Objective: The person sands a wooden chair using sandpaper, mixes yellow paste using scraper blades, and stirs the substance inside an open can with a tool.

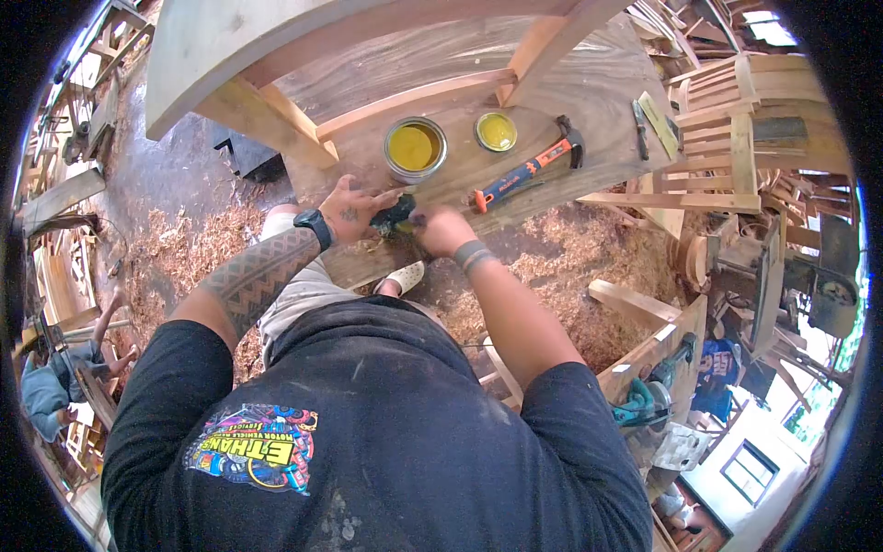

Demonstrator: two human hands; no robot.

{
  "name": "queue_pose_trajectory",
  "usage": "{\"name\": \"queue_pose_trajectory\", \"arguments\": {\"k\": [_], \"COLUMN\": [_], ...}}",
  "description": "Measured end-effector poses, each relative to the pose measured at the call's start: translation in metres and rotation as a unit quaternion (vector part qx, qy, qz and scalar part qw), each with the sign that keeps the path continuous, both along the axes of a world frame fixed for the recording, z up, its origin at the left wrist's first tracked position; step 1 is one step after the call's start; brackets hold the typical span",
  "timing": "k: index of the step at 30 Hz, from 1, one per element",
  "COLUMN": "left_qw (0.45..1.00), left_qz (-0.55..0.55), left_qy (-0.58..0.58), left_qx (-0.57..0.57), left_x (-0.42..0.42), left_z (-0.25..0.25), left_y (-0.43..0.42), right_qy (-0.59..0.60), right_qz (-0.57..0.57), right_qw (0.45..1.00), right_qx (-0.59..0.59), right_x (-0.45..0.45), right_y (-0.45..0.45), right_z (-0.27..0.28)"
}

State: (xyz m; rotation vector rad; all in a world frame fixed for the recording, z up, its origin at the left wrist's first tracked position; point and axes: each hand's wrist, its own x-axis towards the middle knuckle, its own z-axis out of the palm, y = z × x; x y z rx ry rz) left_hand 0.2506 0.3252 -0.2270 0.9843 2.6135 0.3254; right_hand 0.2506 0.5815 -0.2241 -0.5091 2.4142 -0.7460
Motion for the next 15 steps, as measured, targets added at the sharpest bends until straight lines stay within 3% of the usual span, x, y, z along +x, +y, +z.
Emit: {"name": "queue_pose_trajectory", "arguments": {"k": [1, 5, 10, 12, 13, 15], "left_qw": [1.0, 0.998, 0.999, 1.0, 0.999, 0.999], "left_qz": [0.003, -0.003, 0.013, 0.017, 0.023, 0.026], "left_qy": [-0.007, 0.042, 0.022, 0.001, -0.025, -0.027], "left_qx": [-0.001, -0.037, -0.026, -0.022, -0.027, -0.021], "left_x": [-0.001, 0.002, 0.006, 0.005, 0.004, 0.0], "left_z": [0.003, 0.0, -0.01, -0.008, 0.003, 0.005], "left_y": [0.001, 0.004, 0.001, 0.004, 0.007, 0.005], "right_qy": [-0.055, -0.028, -0.029, -0.06, 0.057, -0.002], "right_qz": [-0.008, 0.005, 0.007, 0.003, 0.062, 0.051], "right_qw": [0.998, 1.0, 1.0, 0.996, 0.995, 0.999], "right_qx": [0.034, 0.014, 0.008, 0.058, -0.055, 0.011], "right_x": [-0.009, -0.004, -0.028, -0.012, 0.003, -0.006], "right_y": [0.004, -0.017, -0.001, -0.021, -0.019, -0.024], "right_z": [0.001, -0.001, 0.003, -0.009, -0.034, -0.017]}}
